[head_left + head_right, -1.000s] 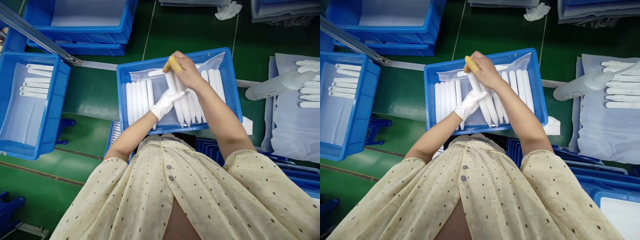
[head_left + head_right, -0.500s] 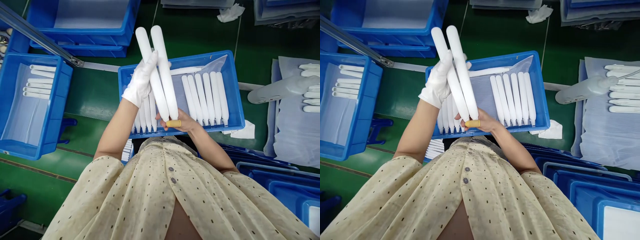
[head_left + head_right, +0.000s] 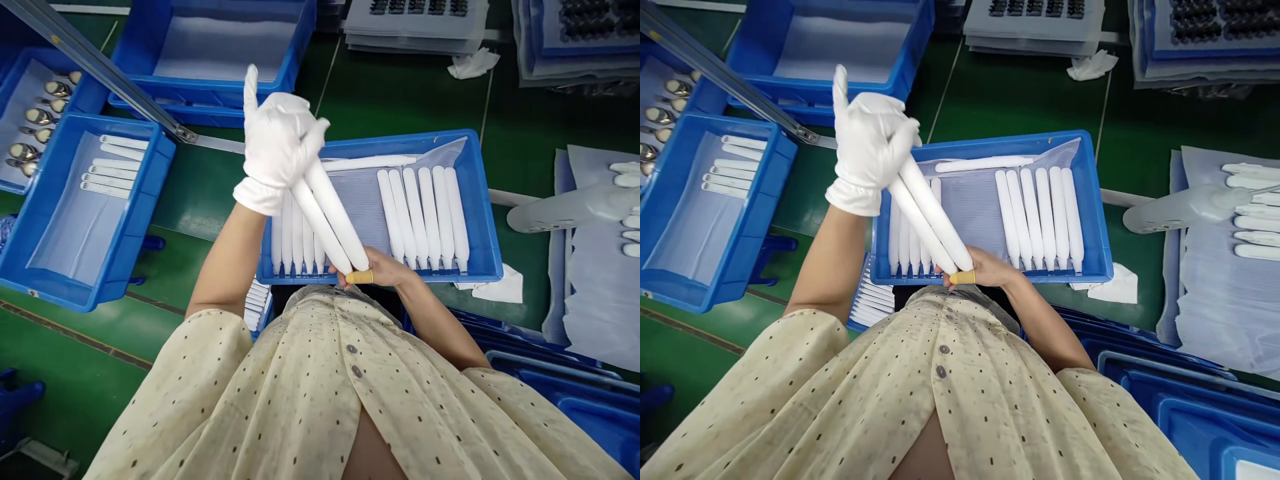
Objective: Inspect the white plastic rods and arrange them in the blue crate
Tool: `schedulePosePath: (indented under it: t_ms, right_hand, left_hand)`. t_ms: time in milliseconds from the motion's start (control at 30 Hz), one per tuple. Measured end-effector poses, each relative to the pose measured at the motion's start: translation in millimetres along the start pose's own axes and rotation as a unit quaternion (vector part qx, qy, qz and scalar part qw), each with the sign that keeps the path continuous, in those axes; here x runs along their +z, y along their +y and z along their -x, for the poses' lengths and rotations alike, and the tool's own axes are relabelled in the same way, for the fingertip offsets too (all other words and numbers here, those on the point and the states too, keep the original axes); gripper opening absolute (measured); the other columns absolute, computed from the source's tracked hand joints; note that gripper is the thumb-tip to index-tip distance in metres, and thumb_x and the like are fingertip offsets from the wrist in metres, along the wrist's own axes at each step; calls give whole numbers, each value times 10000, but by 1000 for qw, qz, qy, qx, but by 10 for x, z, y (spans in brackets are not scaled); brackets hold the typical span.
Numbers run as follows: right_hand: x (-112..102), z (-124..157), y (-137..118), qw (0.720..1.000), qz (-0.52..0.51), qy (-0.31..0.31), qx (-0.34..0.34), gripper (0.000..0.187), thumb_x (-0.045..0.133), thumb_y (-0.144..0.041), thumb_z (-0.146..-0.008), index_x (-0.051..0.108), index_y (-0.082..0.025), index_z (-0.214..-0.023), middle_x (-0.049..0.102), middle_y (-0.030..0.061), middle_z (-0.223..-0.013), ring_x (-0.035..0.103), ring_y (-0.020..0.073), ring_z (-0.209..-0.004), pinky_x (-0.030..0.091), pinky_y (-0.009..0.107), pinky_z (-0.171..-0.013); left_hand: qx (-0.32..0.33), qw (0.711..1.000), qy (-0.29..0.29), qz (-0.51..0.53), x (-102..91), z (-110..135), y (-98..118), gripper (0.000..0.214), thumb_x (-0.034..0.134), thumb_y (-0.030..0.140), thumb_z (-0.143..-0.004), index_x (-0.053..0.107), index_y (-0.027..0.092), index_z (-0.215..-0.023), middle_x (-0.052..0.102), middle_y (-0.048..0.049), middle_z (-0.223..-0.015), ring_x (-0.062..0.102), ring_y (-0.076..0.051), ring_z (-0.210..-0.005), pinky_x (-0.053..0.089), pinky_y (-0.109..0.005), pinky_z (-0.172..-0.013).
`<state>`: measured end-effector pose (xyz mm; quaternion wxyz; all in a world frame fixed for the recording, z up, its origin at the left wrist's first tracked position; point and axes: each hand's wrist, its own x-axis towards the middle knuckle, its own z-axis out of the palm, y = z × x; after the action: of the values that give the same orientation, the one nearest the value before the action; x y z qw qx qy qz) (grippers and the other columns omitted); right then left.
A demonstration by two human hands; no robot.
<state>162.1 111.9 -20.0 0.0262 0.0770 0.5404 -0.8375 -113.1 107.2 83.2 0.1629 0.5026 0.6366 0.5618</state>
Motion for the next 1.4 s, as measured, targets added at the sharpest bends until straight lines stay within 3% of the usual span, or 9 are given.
schedulePosePath:
  t_ms: [100, 267, 433, 633, 867, 1000, 1167, 1267, 1400]
  right_hand:
    - [14, 27, 79, 1000, -19, -9, -5, 371, 855, -356, -877, 705, -123, -1124, 738, 57, -903, 715, 134, -805, 641, 255, -735]
    - [-19, -54, 194, 999, -18, 15, -30, 398, 864, -384, -870, 736, -114, -1134, 749, 69, -891, 720, 137, -797, 647, 265, -743]
    - [-12, -116, 198, 996, -6, 69, -55, 405, 872, -432, -855, 755, -134, -1101, 753, 66, -868, 716, 152, -759, 649, 302, -753]
    - [80, -89, 243, 991, 28, 125, -38, 377, 866, -451, -852, 764, -161, -1069, 756, 79, -933, 720, 170, -807, 653, 318, -765]
    - [153, -75, 341, 995, -18, 89, -34, 379, 881, -447, -839, 758, -166, -1061, 751, 68, -903, 717, 164, -795, 656, 307, -756]
    - [160, -59, 357, 997, -43, 56, -44, 343, 872, -425, -853, 775, -167, -1057, 752, 68, -899, 717, 160, -783, 668, 313, -758]
    - [184, -79, 365, 996, -44, 61, -56, 369, 861, -449, -862, 774, -164, -1081, 753, 72, -912, 725, 163, -802, 660, 318, -797]
    - [208, -101, 392, 994, -48, 77, -55, 368, 864, -446, -858, 766, -173, -1085, 749, 69, -920, 727, 165, -815, 666, 328, -813]
    - [250, -104, 444, 988, -40, 140, -50, 425, 885, -474, -823, 740, -196, -1110, 737, 62, -925, 714, 174, -785, 676, 339, -769]
  left_hand:
    - [50, 997, 14, 63, -75, -142, 17, 127, 735, 325, -921, 792, 230, -859, 768, -41, -947, 738, -295, -1100, 484, -604, -1240]
    - [-94, 934, -21, 344, 232, 225, 96, 444, 404, 430, -1125, 516, 195, -1484, 656, -52, -1465, 676, -225, -1330, 541, -470, -1192]
    - [-94, 949, -143, 264, 497, 793, 122, 696, 822, 575, -834, 620, 206, -1389, 667, -139, -1440, 685, -387, -1288, 635, -498, -1041]
    - [-38, 982, 32, 181, 321, 712, 24, 729, 859, 579, -779, 614, 211, -1359, 735, -84, -1154, 735, -290, -1102, 629, -399, -955]
    - [-53, 965, 149, 209, 171, 445, 13, 644, 460, 788, -1003, 735, 209, -942, 708, -64, -821, 774, -276, -956, 656, -396, -806]
    - [-87, 954, 23, 288, 261, 580, 77, 723, 389, 833, -993, 733, 242, -1231, 774, -89, -1169, 726, -337, -1238, 654, -485, -993]
    - [-158, 897, -156, 382, 444, 993, 137, 577, 886, 480, -811, 720, 215, -1296, 748, -119, -1337, 751, -366, -1179, 648, -513, -1040]
    - [-192, 890, -143, 387, 457, 1102, 144, 539, 890, 378, -804, 717, 198, -1282, 751, -124, -1325, 759, -355, -1152, 664, -478, -992]
    - [-151, 936, -39, 317, 401, 1003, 79, 699, 886, 442, -786, 628, 242, -1403, 757, -86, -1233, 764, -287, -1044, 672, -382, -867]
